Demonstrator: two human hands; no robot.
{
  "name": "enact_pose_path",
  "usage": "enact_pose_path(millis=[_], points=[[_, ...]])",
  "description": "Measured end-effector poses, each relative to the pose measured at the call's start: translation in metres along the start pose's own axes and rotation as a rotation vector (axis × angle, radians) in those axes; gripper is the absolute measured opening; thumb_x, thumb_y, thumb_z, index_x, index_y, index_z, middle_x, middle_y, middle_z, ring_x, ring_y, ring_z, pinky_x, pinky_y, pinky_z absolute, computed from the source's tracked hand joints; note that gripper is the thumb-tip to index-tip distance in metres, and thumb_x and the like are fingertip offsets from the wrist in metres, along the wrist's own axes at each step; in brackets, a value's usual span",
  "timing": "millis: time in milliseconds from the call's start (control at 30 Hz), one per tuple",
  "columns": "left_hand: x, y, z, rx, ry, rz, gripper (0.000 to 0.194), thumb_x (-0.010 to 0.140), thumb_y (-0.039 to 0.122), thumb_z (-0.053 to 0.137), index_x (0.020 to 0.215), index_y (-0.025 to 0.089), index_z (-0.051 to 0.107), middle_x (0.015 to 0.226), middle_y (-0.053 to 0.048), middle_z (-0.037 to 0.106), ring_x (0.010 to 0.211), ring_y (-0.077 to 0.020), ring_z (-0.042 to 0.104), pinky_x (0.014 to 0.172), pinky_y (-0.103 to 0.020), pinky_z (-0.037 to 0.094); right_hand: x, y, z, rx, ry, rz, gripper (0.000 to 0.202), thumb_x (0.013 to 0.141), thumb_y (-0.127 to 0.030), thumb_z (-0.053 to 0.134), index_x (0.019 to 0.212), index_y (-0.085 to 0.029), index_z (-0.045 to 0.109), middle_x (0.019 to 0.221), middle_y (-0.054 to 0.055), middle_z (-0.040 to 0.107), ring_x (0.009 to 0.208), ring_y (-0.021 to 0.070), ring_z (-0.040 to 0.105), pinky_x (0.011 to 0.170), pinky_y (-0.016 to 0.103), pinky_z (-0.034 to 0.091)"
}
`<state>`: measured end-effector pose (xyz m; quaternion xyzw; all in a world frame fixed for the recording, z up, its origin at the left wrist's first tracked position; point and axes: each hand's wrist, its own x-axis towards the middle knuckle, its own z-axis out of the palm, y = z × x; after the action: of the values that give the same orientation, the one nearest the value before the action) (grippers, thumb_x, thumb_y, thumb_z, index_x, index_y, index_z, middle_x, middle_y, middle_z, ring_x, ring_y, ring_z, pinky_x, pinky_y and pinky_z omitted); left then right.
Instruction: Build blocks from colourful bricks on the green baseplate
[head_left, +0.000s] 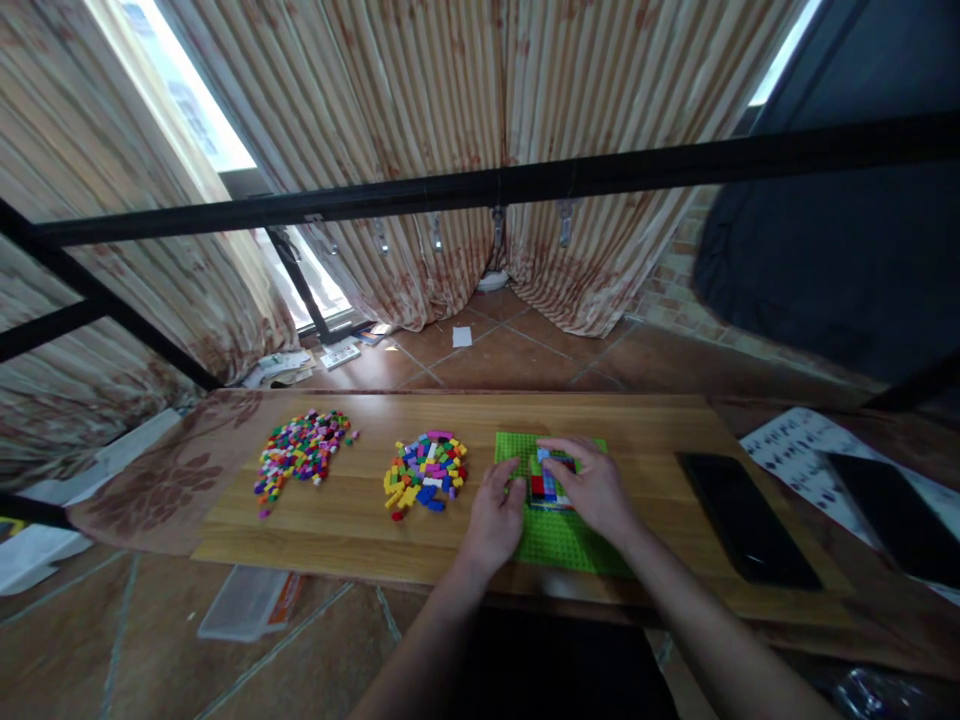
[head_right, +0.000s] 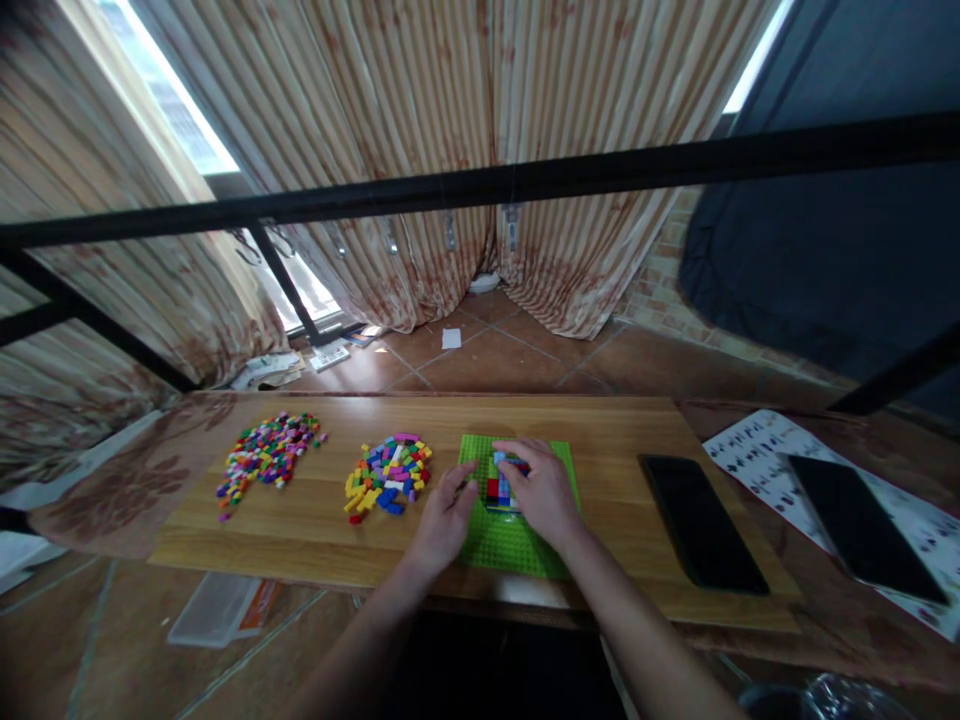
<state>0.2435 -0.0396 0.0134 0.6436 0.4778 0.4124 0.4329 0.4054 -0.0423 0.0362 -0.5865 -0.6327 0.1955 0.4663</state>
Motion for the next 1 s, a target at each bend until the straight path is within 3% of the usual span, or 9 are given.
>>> enact_pose_path(millis=[267, 1000], points=[[0.002, 0.001, 0.013, -0.048, -0.08, 0.065, 0.038, 0.089, 0.029, 0.043, 0.123, 0.017, 0.055, 0.128, -0.011, 0.055, 0.122, -0.0207, 0.048, 0.108, -0.04, 0.035, 0.0, 0.008, 0.012, -0.047, 0.021, 0.055, 0.024, 0.077, -0.027, 0.059, 0.097, -0.026, 0.071, 0.096, 0.004, 0.07, 0.095, 0.0211, 0.06, 0.089, 0.039, 0.045], [-0.004, 0.012, 0.016, -0.008, -0.08, 0.069, 0.04, 0.09, 0.029, 0.044, 0.128, 0.018, 0.052, 0.13, -0.01, 0.055, 0.123, -0.0207, 0.048, 0.108, -0.039, 0.035, 0.007, 0.009, 0.008, -0.066, -0.051, 0.101, 0.028, 0.077, -0.027, 0.059, 0.103, -0.025, 0.067, 0.094, 0.003, 0.07, 0.088, 0.0195, 0.064, 0.085, 0.036, 0.048]])
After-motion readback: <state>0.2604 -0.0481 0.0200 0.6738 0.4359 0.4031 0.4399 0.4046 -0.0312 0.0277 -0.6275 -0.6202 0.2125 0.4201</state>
